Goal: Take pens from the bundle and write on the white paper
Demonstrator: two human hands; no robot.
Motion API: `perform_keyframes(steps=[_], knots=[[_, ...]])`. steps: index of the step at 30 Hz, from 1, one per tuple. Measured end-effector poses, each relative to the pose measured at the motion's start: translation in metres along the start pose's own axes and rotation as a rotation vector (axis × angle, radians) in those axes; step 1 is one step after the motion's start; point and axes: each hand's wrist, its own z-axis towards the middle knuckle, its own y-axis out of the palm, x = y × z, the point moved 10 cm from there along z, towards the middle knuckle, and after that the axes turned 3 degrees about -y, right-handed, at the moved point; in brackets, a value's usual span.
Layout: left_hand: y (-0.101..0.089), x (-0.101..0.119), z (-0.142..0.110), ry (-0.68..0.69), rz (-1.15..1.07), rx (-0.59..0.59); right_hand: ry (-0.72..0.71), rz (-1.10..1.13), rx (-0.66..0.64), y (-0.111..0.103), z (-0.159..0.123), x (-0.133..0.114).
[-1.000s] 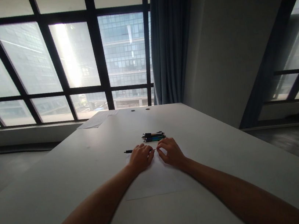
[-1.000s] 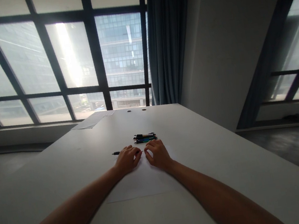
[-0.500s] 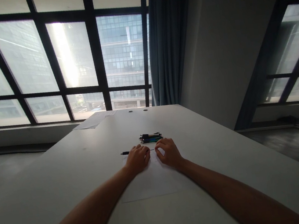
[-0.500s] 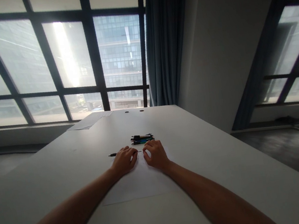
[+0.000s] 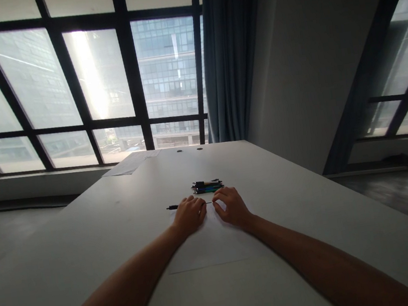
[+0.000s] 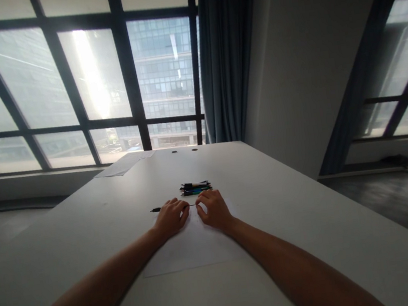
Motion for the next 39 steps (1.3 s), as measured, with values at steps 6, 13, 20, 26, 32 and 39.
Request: perform_keyframes(steps=[6,13,20,26,32,39], knots=[[0.002,-0.001,-0.001,0.019,-0.001,0.013,-0.015,0.006,0.007,-0.001,0.001,-0.003],[0.001,0.001,0.0,0.014,0.005,0.008,-0.02,0.037,-0.019,0.0,-0.001,-0.001],[0.002,0.0,0.0,-0.005,-0.001,-0.001,-0.02,0.079,-0.028,0.0,-0.001,0.002],[0.003,-0.003,0.001,-0.017,0.018,-0.008,0.005,0.111,-0.005,-0.009,-0.001,0.021],[0.004,-0.018,0.001,-0.131,0.041,0.016,0.145,0.114,0.096,-0.028,-0.005,0.066],[0.004,-0.02,0.0,-0.155,0.013,0.022,0.272,-0.035,0.02,-0.007,-0.013,0.074]])
